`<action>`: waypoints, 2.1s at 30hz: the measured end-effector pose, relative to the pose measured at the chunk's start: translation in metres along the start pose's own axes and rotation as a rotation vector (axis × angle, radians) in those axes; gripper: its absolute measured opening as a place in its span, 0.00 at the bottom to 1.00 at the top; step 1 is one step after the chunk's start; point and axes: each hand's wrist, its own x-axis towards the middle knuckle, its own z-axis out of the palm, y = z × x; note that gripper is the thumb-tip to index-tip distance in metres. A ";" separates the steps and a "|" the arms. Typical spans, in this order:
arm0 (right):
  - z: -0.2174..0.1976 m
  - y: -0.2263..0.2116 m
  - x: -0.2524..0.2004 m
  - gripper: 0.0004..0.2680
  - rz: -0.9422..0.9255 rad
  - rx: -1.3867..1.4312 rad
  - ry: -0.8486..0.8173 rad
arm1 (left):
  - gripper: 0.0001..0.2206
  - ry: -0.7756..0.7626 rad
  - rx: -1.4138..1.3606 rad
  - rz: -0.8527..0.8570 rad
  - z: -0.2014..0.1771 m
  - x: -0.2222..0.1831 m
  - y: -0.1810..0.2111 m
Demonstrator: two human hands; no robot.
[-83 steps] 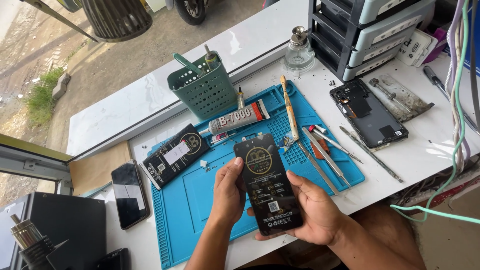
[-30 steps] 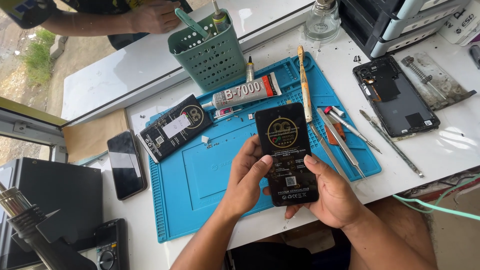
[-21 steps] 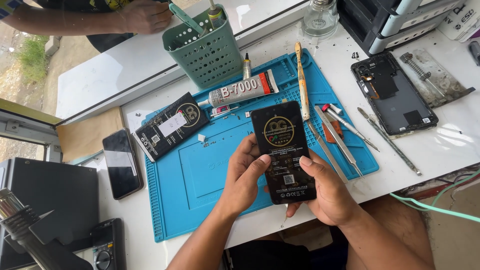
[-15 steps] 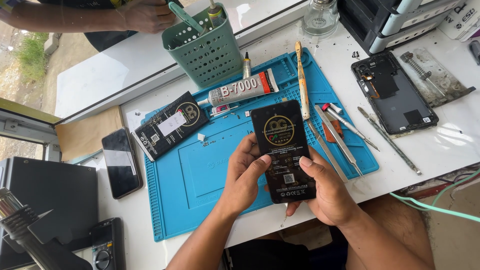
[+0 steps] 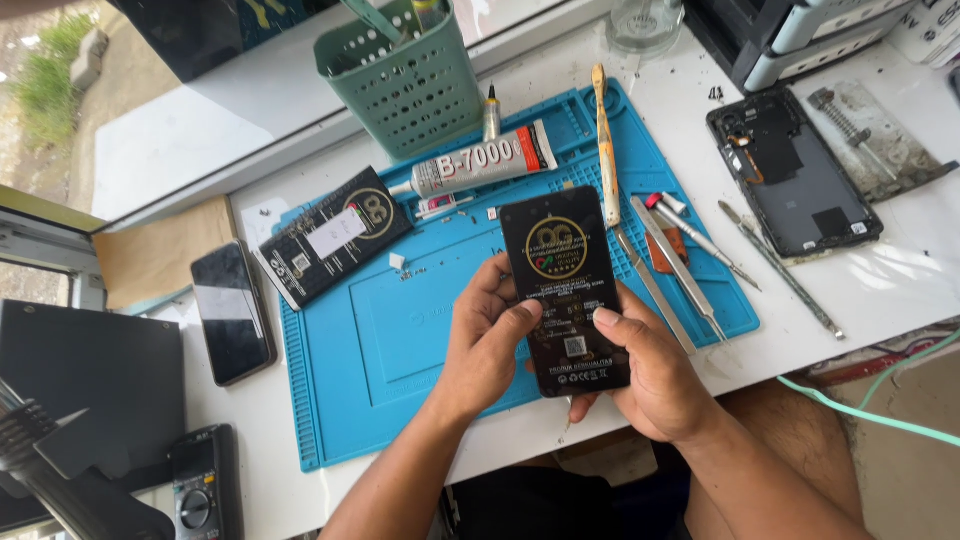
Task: Cleaning a mobile phone frame of old adhesive and inspecting a new replacement part for assembly.
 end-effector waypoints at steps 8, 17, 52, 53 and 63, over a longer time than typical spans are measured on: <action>0.007 -0.005 -0.001 0.16 -0.082 -0.028 -0.012 | 0.19 0.011 0.026 0.072 0.001 0.001 -0.001; 0.003 -0.001 -0.001 0.15 -0.072 -0.019 -0.008 | 0.18 0.012 0.036 0.070 -0.002 0.001 -0.004; -0.003 -0.004 -0.003 0.24 0.186 -0.006 0.095 | 0.16 0.050 0.066 -0.110 0.003 -0.003 0.000; -0.002 -0.005 -0.003 0.24 0.187 -0.006 0.094 | 0.16 0.051 0.066 -0.110 0.004 -0.004 0.000; 0.000 -0.006 -0.004 0.25 0.218 -0.023 0.118 | 0.16 0.059 0.079 -0.120 0.004 -0.004 0.001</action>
